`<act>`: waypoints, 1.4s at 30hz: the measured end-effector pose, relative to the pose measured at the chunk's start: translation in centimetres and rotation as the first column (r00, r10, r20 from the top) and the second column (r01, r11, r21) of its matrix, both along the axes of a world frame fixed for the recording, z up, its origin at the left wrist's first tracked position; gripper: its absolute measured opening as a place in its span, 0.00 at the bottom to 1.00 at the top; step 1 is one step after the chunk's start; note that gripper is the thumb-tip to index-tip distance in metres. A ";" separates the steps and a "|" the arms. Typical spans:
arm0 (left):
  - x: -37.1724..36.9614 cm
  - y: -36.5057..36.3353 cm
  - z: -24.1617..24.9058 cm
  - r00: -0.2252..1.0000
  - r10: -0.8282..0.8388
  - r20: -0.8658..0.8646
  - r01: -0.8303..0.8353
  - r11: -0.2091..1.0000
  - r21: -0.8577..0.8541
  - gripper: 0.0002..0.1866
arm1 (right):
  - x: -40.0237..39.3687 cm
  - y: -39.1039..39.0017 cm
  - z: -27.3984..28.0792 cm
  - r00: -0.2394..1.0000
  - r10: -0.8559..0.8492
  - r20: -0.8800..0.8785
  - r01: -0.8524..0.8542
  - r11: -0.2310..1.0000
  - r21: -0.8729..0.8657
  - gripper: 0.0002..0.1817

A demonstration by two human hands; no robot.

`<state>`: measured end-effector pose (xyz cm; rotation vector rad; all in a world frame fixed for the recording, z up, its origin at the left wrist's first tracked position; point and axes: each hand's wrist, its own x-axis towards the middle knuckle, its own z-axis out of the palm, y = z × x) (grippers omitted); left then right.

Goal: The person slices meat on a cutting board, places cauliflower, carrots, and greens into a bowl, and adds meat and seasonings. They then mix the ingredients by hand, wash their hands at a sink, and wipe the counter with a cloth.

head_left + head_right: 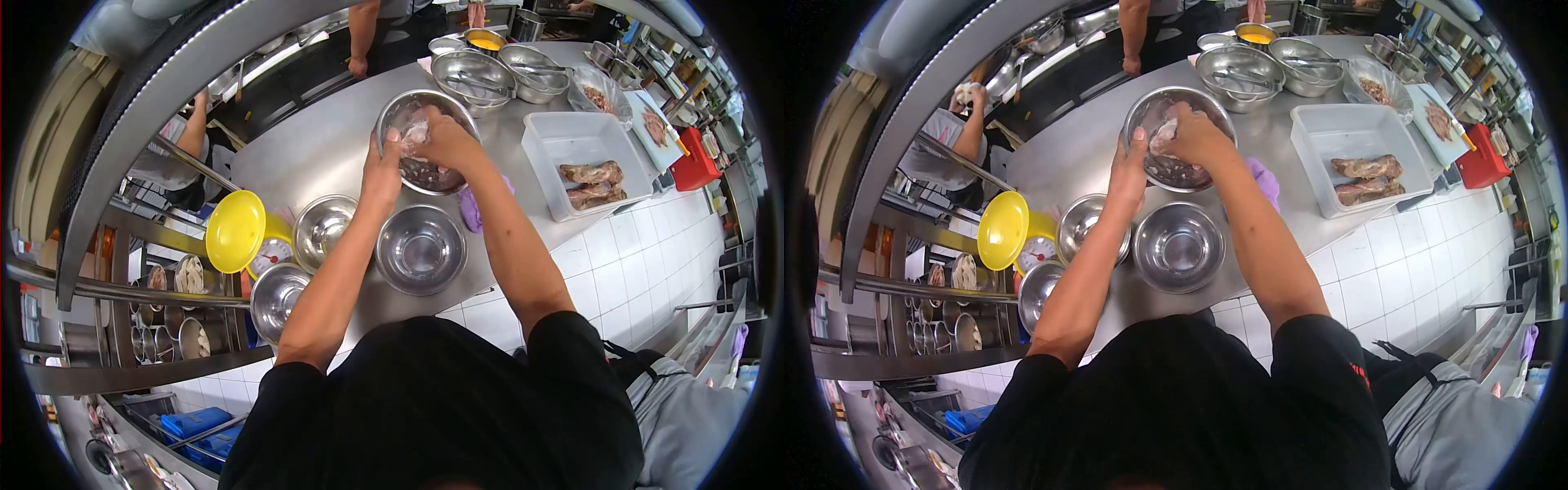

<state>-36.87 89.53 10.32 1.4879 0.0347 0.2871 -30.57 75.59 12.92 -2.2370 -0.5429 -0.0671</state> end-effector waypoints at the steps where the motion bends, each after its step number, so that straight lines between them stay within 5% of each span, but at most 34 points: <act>1: 0.4 -0.1 0.1 1.000 -0.014 0.027 0.013 0.999 0.034 0.37 | 0.3 0.5 -0.3 0.999 0.017 0.040 -0.016 1.000 -0.015 0.25; 3: -0.3 -1.0 0.1 0.999 -0.030 -0.038 0.029 0.999 -0.023 0.36 | 0.3 1.9 -2.4 0.969 0.052 0.241 -0.019 0.990 -0.137 0.25; 6: -1.5 -1.2 0.8 0.967 -0.082 -0.242 0.029 0.976 -0.215 0.34 | 1.3 2.2 -1.9 0.994 0.110 -0.016 -0.110 0.954 -0.280 0.24; 10: -1.1 -0.1 0.9 0.925 -0.120 -0.361 0.006 0.953 -0.301 0.32 | 1.7 0.2 -0.3 0.971 0.127 0.201 -0.066 0.956 -0.284 0.24; 14: -1.0 1.0 2.1 0.940 -0.028 -0.341 -0.051 0.974 -0.220 0.31 | 1.9 -1.9 -1.8 0.842 0.515 0.158 -0.388 0.783 -0.486 0.40; 15: -0.6 1.3 2.1 0.941 -0.045 -0.336 -0.037 0.971 -0.236 0.30 | 1.1 -1.9 0.4 0.916 0.401 0.012 -0.366 0.847 -0.385 0.37; 18: -0.3 0.9 2.4 0.953 -0.070 -0.294 0.026 0.988 -0.153 0.30 | 1.4 -0.9 -1.7 0.954 0.262 0.149 -0.227 0.950 -0.214 0.29; 24: -0.1 -0.2 1.9 0.947 -0.061 -0.317 0.004 0.984 -0.177 0.29 | 0.8 1.5 -0.2 0.959 0.282 -0.034 -0.271 0.872 -0.408 0.21; 27: -0.1 0.4 1.9 0.938 -0.118 -0.327 0.029 0.964 -0.265 0.33 | 2.6 0.8 1.1 0.979 0.162 0.123 -0.115 0.941 -0.318 0.22; 30: 0.9 1.4 1.4 0.929 -0.120 -0.351 0.006 0.951 -0.309 0.30 | 1.5 0.5 0.3 0.929 0.273 0.251 -0.162 0.907 -0.388 0.31; 34: 1.2 2.9 1.9 0.924 -0.120 -0.364 0.027 0.968 -0.249 0.30 | 3.0 0.3 0.9 0.906 0.419 0.054 -0.334 0.789 -0.516 0.34; 35: 1.1 3.0 2.0 0.925 -0.119 -0.360 0.043 0.976 -0.214 0.29 | 3.1 0.6 0.8 0.925 0.380 -0.030 -0.350 0.817 -0.459 0.28; 42: 0.8 2.7 2.2 0.952 -0.076 -0.295 0.023 0.983 -0.180 0.28 | 3.7 3.4 -0.3 0.964 0.244 0.105 -0.160 0.849 -0.504 0.16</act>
